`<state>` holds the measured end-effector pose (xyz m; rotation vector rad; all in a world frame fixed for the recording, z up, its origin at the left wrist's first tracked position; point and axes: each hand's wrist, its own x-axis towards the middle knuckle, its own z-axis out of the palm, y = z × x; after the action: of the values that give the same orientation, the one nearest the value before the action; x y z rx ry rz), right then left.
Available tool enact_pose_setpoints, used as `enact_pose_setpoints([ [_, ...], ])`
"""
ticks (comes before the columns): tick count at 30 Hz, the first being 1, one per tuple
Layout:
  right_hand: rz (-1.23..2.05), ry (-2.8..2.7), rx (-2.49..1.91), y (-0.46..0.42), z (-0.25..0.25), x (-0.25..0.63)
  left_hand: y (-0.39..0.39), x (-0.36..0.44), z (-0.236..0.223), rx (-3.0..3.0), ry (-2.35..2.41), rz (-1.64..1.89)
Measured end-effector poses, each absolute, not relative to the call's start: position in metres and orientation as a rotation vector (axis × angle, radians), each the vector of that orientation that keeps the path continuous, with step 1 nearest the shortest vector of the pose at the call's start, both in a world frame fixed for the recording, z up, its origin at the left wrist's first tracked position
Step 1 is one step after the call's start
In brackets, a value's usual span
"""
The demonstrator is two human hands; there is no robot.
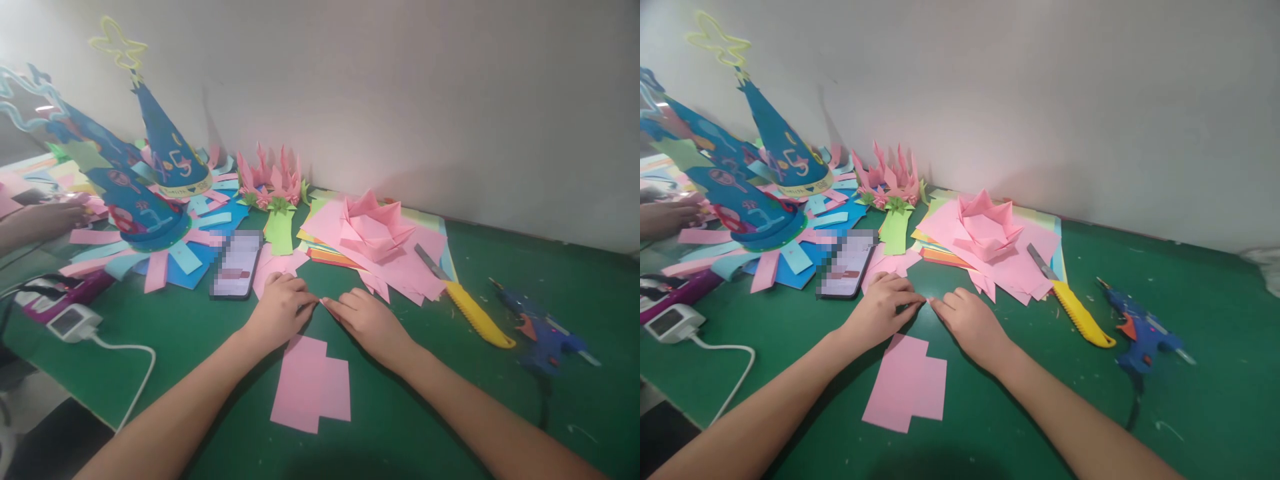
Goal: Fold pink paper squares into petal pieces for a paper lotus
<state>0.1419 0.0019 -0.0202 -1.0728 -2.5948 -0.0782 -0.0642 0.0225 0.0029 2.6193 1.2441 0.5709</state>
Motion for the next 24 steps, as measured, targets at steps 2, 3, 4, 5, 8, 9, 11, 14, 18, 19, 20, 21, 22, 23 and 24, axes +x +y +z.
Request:
enact_pose_setpoints([
  [2,-0.103,-2.605,-1.057,0.0022,-0.0193,0.1421,0.0223,-0.0641,0.0028,2.626,1.239,0.574],
  [3,-0.111,-2.606,-1.052,0.0022,-0.0188,0.1422,0.0221,-0.064,0.0029,2.63,1.235,0.575],
  [4,-0.114,-2.604,-1.051,0.0022,-0.0184,0.1422,0.0219,-0.0637,0.003,2.636,1.232,0.575],
  [5,-0.114,-2.601,-1.05,0.0021,-0.0181,0.1422,0.0216,-0.0635,0.0033,2.642,1.23,0.575],
  [8,-0.111,-2.588,-1.05,0.0018,-0.0181,0.142,0.0204,-0.0627,0.0044,2.663,1.223,0.582],
  [9,-0.111,-2.589,-1.05,0.0018,-0.0184,0.1419,0.02,-0.0625,0.0046,2.67,1.219,0.587],
  [11,-0.119,-2.59,-1.05,0.0017,-0.019,0.1417,0.0194,-0.0624,0.0046,2.682,1.204,0.587],
  [14,-0.121,-2.589,-1.04,0.0018,-0.0197,0.1416,0.0195,-0.0628,0.0036,2.677,1.194,0.559],
  [18,-0.129,-2.614,-1.01,0.0021,-0.0193,0.1424,0.0204,-0.0632,0.004,2.639,1.238,0.521],
  [19,-0.136,-2.628,-0.998,0.0022,-0.0189,0.1426,0.0206,-0.0632,0.0045,2.627,1.251,0.514],
  [20,-0.143,-2.643,-0.985,0.0024,-0.0184,0.1428,0.0208,-0.0631,0.0051,2.616,1.263,0.508],
  [21,-0.152,-2.658,-0.972,0.0027,-0.0178,0.1429,0.0209,-0.0631,0.0057,2.606,1.274,0.499],
  [22,-0.163,-2.671,-0.958,0.003,-0.0171,0.1429,0.0211,-0.063,0.0061,2.599,1.283,0.491],
  [23,-0.174,-2.681,-0.945,0.0033,-0.0164,0.1429,0.0212,-0.0629,0.0063,2.592,1.291,0.485],
  [24,-0.183,-2.689,-0.932,0.0035,-0.0158,0.1427,0.0213,-0.0627,0.0062,2.586,1.297,0.483],
])
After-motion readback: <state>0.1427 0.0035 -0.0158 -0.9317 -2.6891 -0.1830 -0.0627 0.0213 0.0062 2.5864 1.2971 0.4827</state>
